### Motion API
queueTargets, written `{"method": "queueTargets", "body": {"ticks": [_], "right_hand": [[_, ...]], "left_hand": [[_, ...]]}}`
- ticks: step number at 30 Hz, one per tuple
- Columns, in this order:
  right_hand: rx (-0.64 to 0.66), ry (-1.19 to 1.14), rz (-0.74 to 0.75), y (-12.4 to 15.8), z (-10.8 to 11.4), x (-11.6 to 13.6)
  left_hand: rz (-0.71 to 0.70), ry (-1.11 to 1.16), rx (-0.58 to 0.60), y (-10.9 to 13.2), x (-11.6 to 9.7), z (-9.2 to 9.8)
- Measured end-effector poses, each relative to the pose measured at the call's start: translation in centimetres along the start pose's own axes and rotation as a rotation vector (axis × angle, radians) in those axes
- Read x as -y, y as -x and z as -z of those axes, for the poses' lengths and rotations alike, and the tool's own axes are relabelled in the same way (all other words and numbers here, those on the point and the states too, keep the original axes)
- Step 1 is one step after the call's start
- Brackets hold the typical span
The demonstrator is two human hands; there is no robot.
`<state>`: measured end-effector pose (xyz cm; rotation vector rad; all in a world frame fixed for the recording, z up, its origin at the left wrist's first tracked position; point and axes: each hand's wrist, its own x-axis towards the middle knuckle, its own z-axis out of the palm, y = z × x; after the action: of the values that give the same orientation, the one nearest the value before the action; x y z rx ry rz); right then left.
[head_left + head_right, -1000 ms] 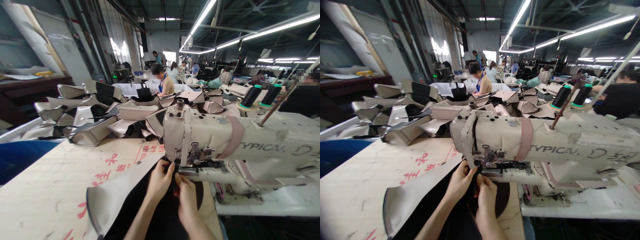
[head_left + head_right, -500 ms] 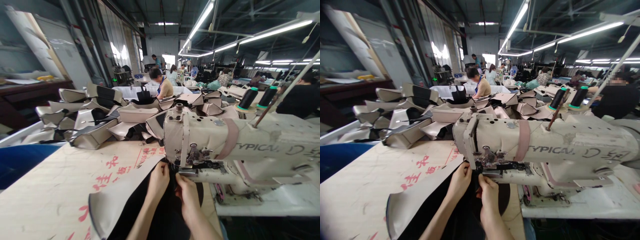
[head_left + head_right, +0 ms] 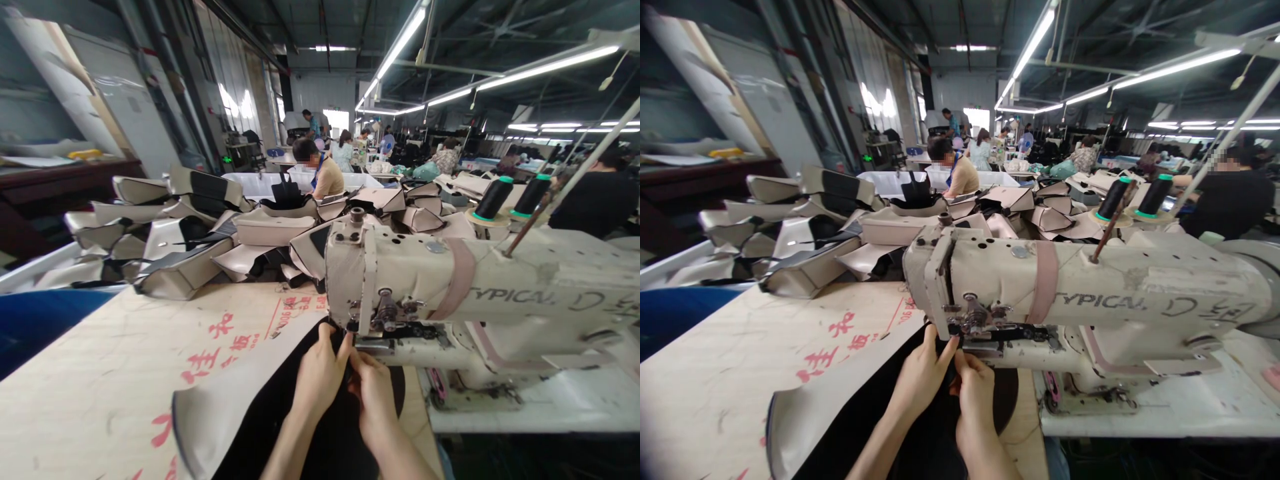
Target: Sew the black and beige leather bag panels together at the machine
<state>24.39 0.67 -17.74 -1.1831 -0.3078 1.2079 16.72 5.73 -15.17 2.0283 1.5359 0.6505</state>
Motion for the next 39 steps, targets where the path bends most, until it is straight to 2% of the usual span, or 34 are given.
{"method": "queueTargets", "body": {"ticks": [4,7,10,11,12,14,15,16,17,18,20,22,25,34,39], "right_hand": [[0.011,0.04,0.025,-0.3,-0.1,-0.4],[0.07,0.127,0.058,-0.4,0.2,-0.1],[0.158,0.292,0.144,0.4,2.7,1.6],[0.149,0.386,0.221,0.8,4.4,2.6],[0.093,0.551,0.374,1.3,6.5,3.7],[-0.161,0.854,0.741,2.2,11.6,6.6],[-0.334,0.945,0.946,2.6,14.4,8.1],[-0.524,1.028,1.091,2.8,17.2,9.7],[-0.651,1.127,1.189,2.9,19.8,11.2],[-0.72,1.225,1.25,2.9,22.1,12.5],[-0.722,1.414,1.278,2.6,25.7,14.3],[-0.604,1.54,1.284,2.3,27.7,14.8],[-0.522,1.575,1.318,2.0,28.4,14.1],[-0.622,1.596,1.419,1.4,28.4,12.5],[-0.645,1.553,1.428,0.8,29.4,9.2]], "left_hand": [[0.034,0.121,-0.022,-0.1,0.4,-0.4],[0.074,0.175,-0.048,-0.2,0.8,-0.7],[0.088,0.215,-0.057,-0.2,1.0,-0.8],[0.085,0.222,-0.059,-0.2,1.0,-0.8],[0.082,0.228,-0.057,-0.1,1.1,-0.9],[0.078,0.245,-0.06,-0.1,1.2,-1.0],[0.075,0.261,-0.064,-0.1,1.2,-1.0],[0.071,0.284,-0.069,-0.1,1.2,-1.1],[0.067,0.309,-0.078,-0.2,1.3,-1.2],[0.063,0.329,-0.088,-0.2,1.3,-1.3],[0.057,0.343,-0.1,-0.4,1.4,-1.5],[0.055,0.327,-0.106,-0.6,1.5,-1.5],[0.054,0.298,-0.106,-0.7,1.6,-1.5],[0.064,0.251,-0.107,-0.6,0.9,-1.2],[0.075,0.181,-0.104,-0.5,0.7,-1.1]]}}
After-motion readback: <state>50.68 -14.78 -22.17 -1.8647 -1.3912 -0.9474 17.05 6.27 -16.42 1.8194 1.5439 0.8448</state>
